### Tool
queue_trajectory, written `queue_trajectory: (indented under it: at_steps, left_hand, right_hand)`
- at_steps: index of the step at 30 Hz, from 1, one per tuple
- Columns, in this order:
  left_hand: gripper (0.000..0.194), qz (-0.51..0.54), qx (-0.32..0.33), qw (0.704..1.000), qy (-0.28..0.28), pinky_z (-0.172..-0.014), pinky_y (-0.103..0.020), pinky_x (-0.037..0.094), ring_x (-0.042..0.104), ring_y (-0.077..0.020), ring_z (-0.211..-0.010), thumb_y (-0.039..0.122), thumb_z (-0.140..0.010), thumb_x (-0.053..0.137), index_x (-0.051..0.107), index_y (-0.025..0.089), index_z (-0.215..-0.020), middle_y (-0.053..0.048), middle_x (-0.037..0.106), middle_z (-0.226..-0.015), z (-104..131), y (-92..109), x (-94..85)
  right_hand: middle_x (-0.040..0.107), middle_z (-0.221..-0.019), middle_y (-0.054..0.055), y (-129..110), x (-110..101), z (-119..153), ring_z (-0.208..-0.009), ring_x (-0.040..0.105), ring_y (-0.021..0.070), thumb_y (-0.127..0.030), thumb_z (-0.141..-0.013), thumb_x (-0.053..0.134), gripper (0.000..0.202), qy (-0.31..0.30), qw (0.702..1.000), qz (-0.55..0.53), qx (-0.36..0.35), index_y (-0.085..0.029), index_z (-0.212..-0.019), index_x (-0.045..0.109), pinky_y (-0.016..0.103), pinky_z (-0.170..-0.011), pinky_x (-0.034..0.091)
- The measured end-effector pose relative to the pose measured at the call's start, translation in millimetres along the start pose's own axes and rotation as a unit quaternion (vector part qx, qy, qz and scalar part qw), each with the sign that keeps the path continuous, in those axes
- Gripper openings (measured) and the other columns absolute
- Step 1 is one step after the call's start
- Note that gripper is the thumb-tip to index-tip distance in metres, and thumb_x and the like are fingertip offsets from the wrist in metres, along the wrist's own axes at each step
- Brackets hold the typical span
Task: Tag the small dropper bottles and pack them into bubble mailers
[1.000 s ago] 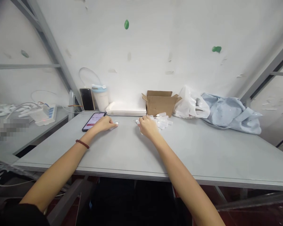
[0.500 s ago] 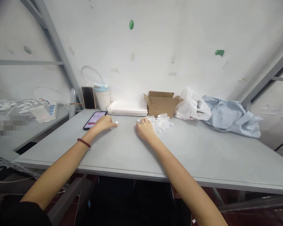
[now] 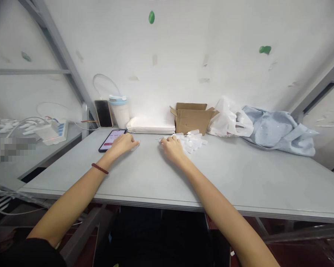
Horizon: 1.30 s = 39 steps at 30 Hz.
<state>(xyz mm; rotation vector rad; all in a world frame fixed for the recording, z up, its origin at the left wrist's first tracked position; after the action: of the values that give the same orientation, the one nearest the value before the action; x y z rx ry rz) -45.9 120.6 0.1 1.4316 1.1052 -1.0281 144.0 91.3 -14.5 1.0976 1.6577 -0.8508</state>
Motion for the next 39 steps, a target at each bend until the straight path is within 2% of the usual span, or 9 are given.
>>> queue_trajectory:
  at_steps: [4,7,11,16,22,26,28,34,39]
  left_hand:
    - [0.028,-0.002,0.016,0.999,0.044,-0.065,-0.031,0.04,0.062,-0.0289,-0.085,0.036,-0.08,0.051,0.068,0.014,-0.08,-0.015,0.069,-0.084,2,6,-4.5]
    - [0.029,0.038,0.044,0.997,0.059,-0.069,-0.03,0.042,0.062,-0.0278,-0.086,0.033,-0.083,0.047,0.068,0.014,-0.084,-0.014,0.069,-0.085,4,16,-7.5]
    - [0.029,0.15,0.112,0.982,0.029,-0.072,-0.028,0.043,0.063,-0.0223,-0.081,0.031,-0.082,0.048,0.067,0.013,-0.096,-0.01,0.07,-0.086,5,32,-2.7]
    - [0.037,0.245,0.158,0.956,-0.018,-0.074,-0.028,0.044,0.063,-0.0203,-0.08,0.028,-0.078,0.053,0.063,0.012,-0.109,-0.008,0.069,-0.086,7,43,6.0]
    - [0.04,0.299,0.15,0.94,-0.065,-0.069,-0.028,0.044,0.062,-0.0199,-0.076,0.03,-0.075,0.057,0.062,0.011,-0.11,-0.007,0.067,-0.08,10,45,10.7]
    - [0.046,0.336,0.113,0.931,-0.088,-0.06,-0.026,0.044,0.062,-0.0185,-0.072,0.033,-0.076,0.057,0.056,0.01,-0.116,-0.008,0.068,-0.081,9,42,15.7]
    - [0.043,0.354,0.096,0.925,-0.093,-0.057,-0.024,0.044,0.062,-0.0176,-0.071,0.034,-0.077,0.056,0.057,0.01,-0.113,-0.009,0.069,-0.083,7,41,17.7]
    - [0.022,0.414,0.087,0.902,-0.09,-0.046,-0.021,0.041,0.059,-0.0139,-0.062,0.03,-0.079,0.052,0.062,0.011,-0.084,-0.011,0.069,-0.083,2,38,18.8]
    - [0.018,0.432,0.087,0.893,-0.091,-0.044,-0.019,0.039,0.058,-0.0131,-0.061,0.027,-0.077,0.054,0.062,0.011,-0.075,-0.009,0.068,-0.077,-2,36,22.0]
  right_hand:
    - [0.065,-0.099,0.01,6,-8,-2,-0.094,0.051,0.0237,-0.016,-0.089,0.044,0.028,0.058,0.995,-0.08,0.003,-0.02,-0.108,0.065,0.031,-0.079,0.037]
    - [0.066,-0.087,0.008,10,-16,-3,-0.089,0.053,0.0228,-0.018,-0.088,0.044,0.026,0.105,0.983,-0.151,0.009,-0.018,-0.102,0.066,0.031,-0.079,0.038]
    - [0.062,-0.071,0.002,14,-21,-5,-0.073,0.056,0.0184,-0.024,-0.085,0.047,0.022,0.11,0.949,-0.294,0.04,-0.018,-0.097,0.065,0.029,-0.07,0.04]
    - [0.063,-0.07,0.001,16,-24,0,-0.07,0.058,0.0164,-0.033,-0.083,0.047,0.024,0.121,0.893,-0.426,0.078,-0.018,-0.095,0.061,0.027,-0.065,0.04]
    - [0.067,-0.07,0.003,23,-19,3,-0.054,0.048,0.0125,-0.044,-0.079,0.051,0.03,0.123,0.85,-0.496,0.124,-0.017,-0.091,0.06,0.026,-0.055,0.035]
    - [0.067,-0.068,0.003,27,-16,2,-0.056,0.05,0.0129,-0.047,-0.077,0.053,0.034,0.127,0.832,-0.523,0.138,-0.016,-0.09,0.061,0.026,-0.056,0.036]
    - [0.067,-0.067,0.003,27,-15,2,-0.058,0.052,0.0138,-0.048,-0.076,0.055,0.034,0.123,0.823,-0.537,0.138,-0.016,-0.088,0.061,0.026,-0.058,0.037]
    - [0.066,-0.065,0.002,29,-11,3,-0.063,0.055,0.0145,-0.047,-0.074,0.059,0.033,0.115,0.799,-0.569,0.156,-0.017,-0.088,0.063,0.027,-0.064,0.04]
    - [0.066,-0.065,0.002,32,-10,4,-0.062,0.053,0.014,-0.047,-0.075,0.058,0.033,0.119,0.797,-0.569,0.166,-0.017,-0.086,0.063,0.027,-0.064,0.039]
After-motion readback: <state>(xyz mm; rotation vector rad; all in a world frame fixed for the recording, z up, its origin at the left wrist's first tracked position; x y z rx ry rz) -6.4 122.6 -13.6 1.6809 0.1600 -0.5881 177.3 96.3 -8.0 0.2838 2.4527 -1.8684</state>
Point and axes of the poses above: each hand's wrist, its own z-axis away from the middle knuckle, its own x-axis out of the palm, y = z × x, the point moved 8 cm from there along -z, towards the middle knuckle
